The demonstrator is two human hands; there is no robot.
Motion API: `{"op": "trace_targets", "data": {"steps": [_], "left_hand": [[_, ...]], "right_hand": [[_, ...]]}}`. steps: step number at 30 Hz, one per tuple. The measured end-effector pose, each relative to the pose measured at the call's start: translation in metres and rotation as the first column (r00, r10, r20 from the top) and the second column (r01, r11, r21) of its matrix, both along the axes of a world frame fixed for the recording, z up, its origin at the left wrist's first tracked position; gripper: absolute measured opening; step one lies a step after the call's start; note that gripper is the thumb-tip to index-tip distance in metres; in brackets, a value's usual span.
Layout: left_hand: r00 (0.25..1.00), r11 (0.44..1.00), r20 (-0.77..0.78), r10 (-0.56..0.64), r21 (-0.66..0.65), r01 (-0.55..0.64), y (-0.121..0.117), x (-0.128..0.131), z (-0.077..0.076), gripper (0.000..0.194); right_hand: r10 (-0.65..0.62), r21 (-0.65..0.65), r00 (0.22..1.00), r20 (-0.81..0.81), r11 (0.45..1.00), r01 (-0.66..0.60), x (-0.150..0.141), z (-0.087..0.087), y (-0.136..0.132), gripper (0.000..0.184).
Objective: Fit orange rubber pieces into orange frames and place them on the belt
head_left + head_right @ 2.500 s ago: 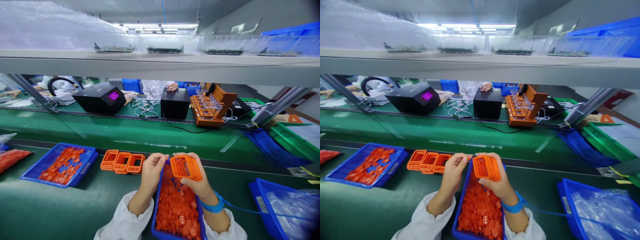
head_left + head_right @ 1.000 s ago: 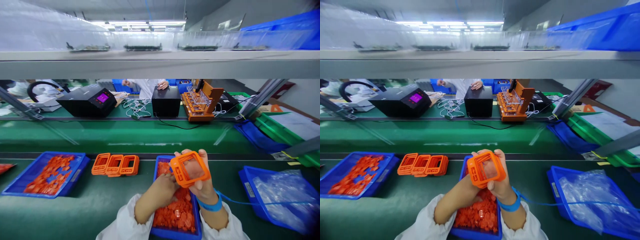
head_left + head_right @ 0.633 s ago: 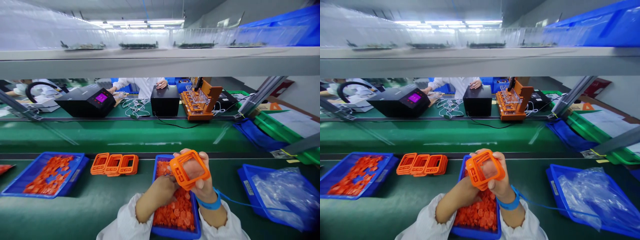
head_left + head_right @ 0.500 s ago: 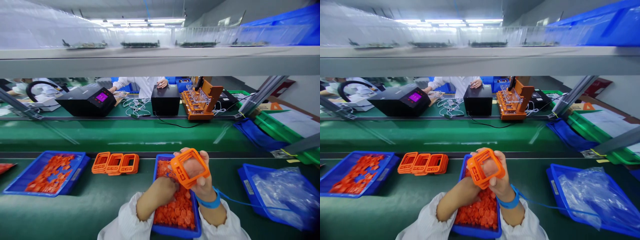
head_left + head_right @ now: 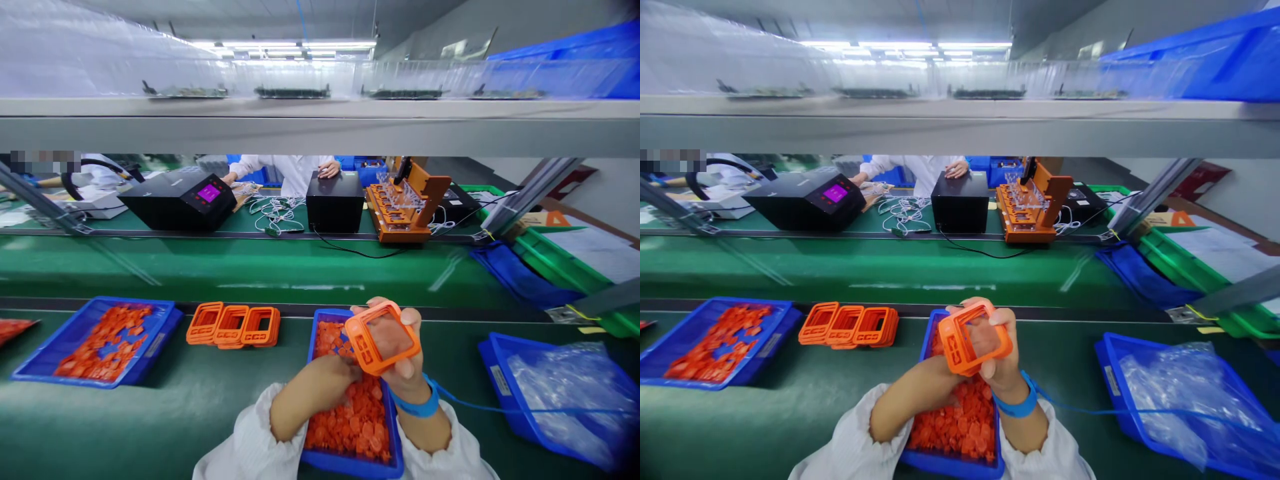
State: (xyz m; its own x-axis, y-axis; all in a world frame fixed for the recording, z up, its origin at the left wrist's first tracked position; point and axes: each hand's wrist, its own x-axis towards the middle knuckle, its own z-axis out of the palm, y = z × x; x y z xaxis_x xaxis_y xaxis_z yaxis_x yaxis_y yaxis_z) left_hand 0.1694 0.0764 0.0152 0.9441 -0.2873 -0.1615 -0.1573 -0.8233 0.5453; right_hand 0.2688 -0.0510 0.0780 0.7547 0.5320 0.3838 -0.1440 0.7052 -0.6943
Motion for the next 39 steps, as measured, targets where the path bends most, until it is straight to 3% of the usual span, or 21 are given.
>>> {"op": "trace_targets", "data": {"steps": [4, 6, 9, 11, 13, 16, 19, 21, 23, 25, 29, 31, 39], "left_hand": [[0.996, 0.975, -0.087, -0.007, 0.222, 0.026, -0.005, -0.004, 0.010, 0.024], [0.997, 0.968, -0.082, 0.003, 0.249, 0.018, -0.006, -0.004, 0.008, 0.026], [1.000, 0.993, -0.005, 0.005, 0.116, -0.005, -0.001, -0.001, 0.008, 0.025], [0.998, 0.998, 0.051, 0.027, -0.066, -0.023, 0.007, 0.000, 0.016, 0.023], [0.994, 0.958, 0.091, 0.067, -0.282, -0.039, 0.018, -0.001, 0.030, 0.020], [0.957, 0.816, 0.147, 0.249, -0.564, -0.125, 0.036, -0.006, 0.053, 0.008], [0.857, 0.565, 0.110, 0.504, -0.793, -0.230, 0.048, -0.012, 0.063, 0.019], [0.808, 0.404, 0.027, 0.588, -0.876, -0.265, 0.049, -0.013, 0.064, 0.030], [0.801, 0.341, -0.016, 0.599, -0.900, -0.273, 0.047, -0.013, 0.062, 0.040], [0.793, 0.356, -0.001, 0.609, -0.893, -0.274, 0.043, -0.012, 0.062, 0.047], [0.740, 0.485, 0.095, 0.666, -0.809, -0.333, 0.041, -0.013, 0.067, 0.055], [0.740, 0.510, 0.104, 0.664, -0.787, -0.347, 0.044, -0.014, 0.070, 0.058], [0.819, 0.393, -0.056, 0.571, -0.857, -0.333, 0.057, -0.018, 0.076, 0.057]], "right_hand": [[-0.011, -0.005, 0.999, 0.039, 1.000, 0.011, 0.002, -0.004, -0.002, 0.069], [-0.001, -0.008, 0.998, 0.055, 1.000, 0.001, 0.001, -0.003, -0.002, 0.064], [0.015, 0.004, 0.998, 0.064, 1.000, -0.015, 0.000, 0.000, -0.003, 0.058], [0.030, 0.032, 0.997, 0.075, 0.999, -0.032, -0.001, 0.003, -0.003, 0.054], [0.047, 0.051, 0.994, 0.098, 0.997, -0.052, 0.000, 0.003, -0.003, 0.049], [0.054, 0.037, 0.988, 0.146, 0.998, -0.060, 0.003, 0.002, -0.003, 0.044], [0.053, 0.013, 0.975, 0.216, 0.998, -0.057, 0.005, -0.002, -0.003, 0.044], [0.077, -0.004, 0.962, 0.262, 0.997, -0.079, 0.006, -0.006, -0.002, 0.044], [0.107, -0.039, 0.946, 0.307, 0.994, -0.100, 0.007, -0.008, -0.002, 0.045], [0.117, -0.110, 0.917, 0.380, 0.991, -0.081, 0.008, -0.009, 0.000, 0.047], [0.098, -0.177, 0.821, 0.563, 0.984, 0.004, 0.011, -0.005, 0.004, 0.051], [0.100, -0.169, 0.800, 0.592, 0.986, 0.001, 0.013, -0.005, 0.006, 0.053], [0.083, -0.189, 0.807, 0.584, 0.981, 0.036, 0.015, -0.012, 0.006, 0.048]]}}
